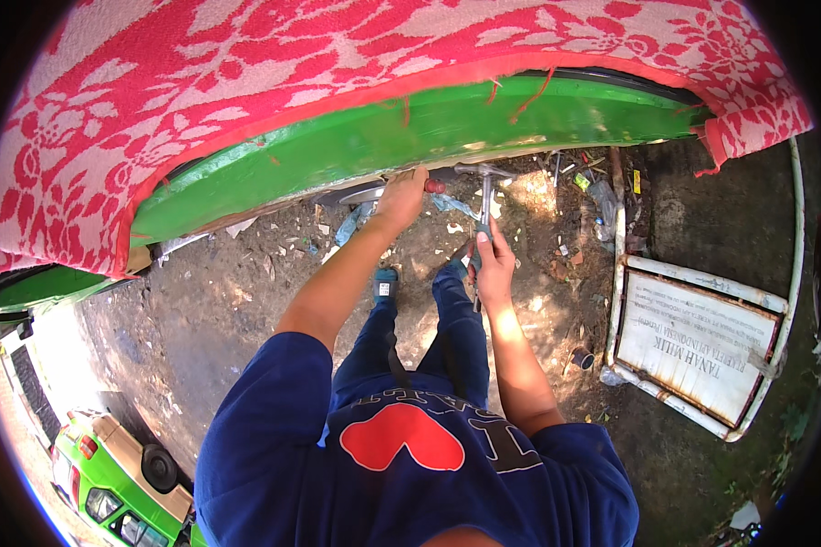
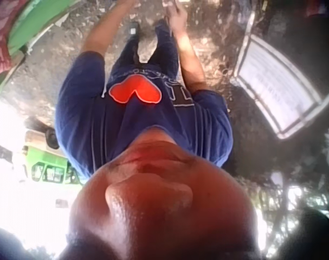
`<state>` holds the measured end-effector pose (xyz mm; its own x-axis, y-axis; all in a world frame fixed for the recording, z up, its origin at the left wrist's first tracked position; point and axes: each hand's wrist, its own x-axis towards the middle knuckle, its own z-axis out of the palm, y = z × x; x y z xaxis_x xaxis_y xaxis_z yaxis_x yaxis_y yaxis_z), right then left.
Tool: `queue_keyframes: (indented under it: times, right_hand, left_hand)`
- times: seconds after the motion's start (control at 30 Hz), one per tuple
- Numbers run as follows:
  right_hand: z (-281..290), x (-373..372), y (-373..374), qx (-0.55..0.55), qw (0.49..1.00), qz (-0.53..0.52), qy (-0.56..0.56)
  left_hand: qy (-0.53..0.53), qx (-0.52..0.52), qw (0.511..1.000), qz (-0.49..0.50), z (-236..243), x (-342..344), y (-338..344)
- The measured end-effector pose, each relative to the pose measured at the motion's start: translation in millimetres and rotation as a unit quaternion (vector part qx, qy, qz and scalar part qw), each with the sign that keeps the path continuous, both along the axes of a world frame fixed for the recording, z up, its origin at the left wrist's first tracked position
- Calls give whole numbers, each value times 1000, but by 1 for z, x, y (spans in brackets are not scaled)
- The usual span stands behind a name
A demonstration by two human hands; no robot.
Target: The person uses a blowtorch to heat a green vehicle panel and then repeatedly taps the heated area with a hammer. The person works on a small section of the panel, applying heat and striking it multiple times to adjust the surface.
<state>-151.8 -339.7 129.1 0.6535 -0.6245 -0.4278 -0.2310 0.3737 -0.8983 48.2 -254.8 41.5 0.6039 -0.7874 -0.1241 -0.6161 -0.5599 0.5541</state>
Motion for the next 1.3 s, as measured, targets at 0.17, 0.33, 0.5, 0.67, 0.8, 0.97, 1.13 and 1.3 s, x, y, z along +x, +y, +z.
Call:
queue_keyframes:
  times: [0.17,0.33,0.5,0.67,0.8,0.97,1.13,1.3]
  right_hand:
    - [-1,-10,11,-13,998,10,66]
    - [10,-7,22,-60,996,-64,13]
    - [5,-2,18,-67,996,-2,57]
    - [-19,-7,41,-111,988,85,66]
    - [-6,-6,53,-41,996,49,56]
    - [14,-19,37,-18,999,30,35]
    - [14,-33,29,-33,996,33,81]
    - [18,-42,33,-37,994,23,105]
  left_hand:
    - [-3,-86,996,22,1,3,1]
    - [5,-119,992,32,-10,10,8]
    - [23,-127,990,64,-15,4,18]
    - [32,-138,989,36,-14,-11,31]
    - [75,-174,980,56,-22,-20,68]
    - [120,-280,950,68,-13,-14,95]
    - [130,-257,956,44,-14,-9,100]
    - [101,-131,986,20,12,-7,70]
